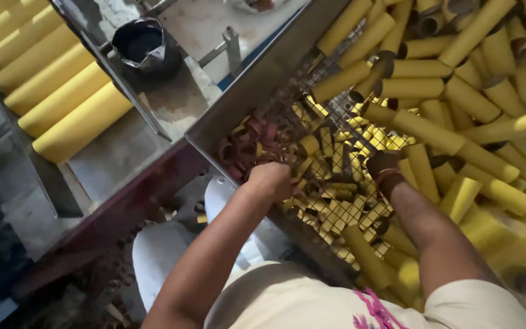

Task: The person repeatedly picks up yellow cylindrical objects from a wire mesh bin and places them onto a conveyor belt. The person handles the cylinders one by one or in small groups, moving them from the bin to the belt in a repetitive cycle.

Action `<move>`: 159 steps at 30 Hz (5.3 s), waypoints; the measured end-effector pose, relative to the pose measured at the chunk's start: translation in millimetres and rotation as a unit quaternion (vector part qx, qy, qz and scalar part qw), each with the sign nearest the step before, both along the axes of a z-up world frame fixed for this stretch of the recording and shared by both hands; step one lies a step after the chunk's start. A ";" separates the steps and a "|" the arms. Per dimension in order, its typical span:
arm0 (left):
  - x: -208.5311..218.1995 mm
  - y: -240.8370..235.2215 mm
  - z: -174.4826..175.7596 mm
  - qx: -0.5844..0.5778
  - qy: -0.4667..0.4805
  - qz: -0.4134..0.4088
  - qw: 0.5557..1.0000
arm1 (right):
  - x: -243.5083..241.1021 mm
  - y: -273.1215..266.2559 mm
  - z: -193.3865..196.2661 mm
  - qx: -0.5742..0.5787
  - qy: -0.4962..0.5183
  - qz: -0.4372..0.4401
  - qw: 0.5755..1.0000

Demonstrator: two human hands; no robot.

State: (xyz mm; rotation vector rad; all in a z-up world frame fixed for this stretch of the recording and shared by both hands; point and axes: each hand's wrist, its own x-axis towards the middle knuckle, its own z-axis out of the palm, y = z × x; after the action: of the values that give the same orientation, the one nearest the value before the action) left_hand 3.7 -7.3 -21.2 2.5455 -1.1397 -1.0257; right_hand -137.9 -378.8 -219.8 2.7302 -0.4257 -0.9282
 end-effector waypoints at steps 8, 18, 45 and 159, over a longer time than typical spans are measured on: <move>2.9 -0.9 23.4 -0.061 -0.038 0.028 0.997 | 52.8 37.1 96.6 0.189 -0.192 0.040 0.962; 17.6 46.6 153.7 -0.420 -0.268 0.108 0.860 | 95.1 166.2 358.8 0.610 -0.582 -0.041 0.536; 60.7 136.7 129.5 -0.383 -0.351 0.142 0.842 | 13.7 76.3 156.4 0.218 -0.373 -0.187 0.882; 17.3 64.8 93.3 -0.721 0.188 0.309 0.592 | 53.0 153.4 359.4 0.570 -0.451 0.066 0.683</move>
State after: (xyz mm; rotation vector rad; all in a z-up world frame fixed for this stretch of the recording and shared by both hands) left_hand 21.1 57.5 72.1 1.0501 -0.4099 -0.1306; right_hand -84.9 -225.4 139.7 4.1142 0.4429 0.6205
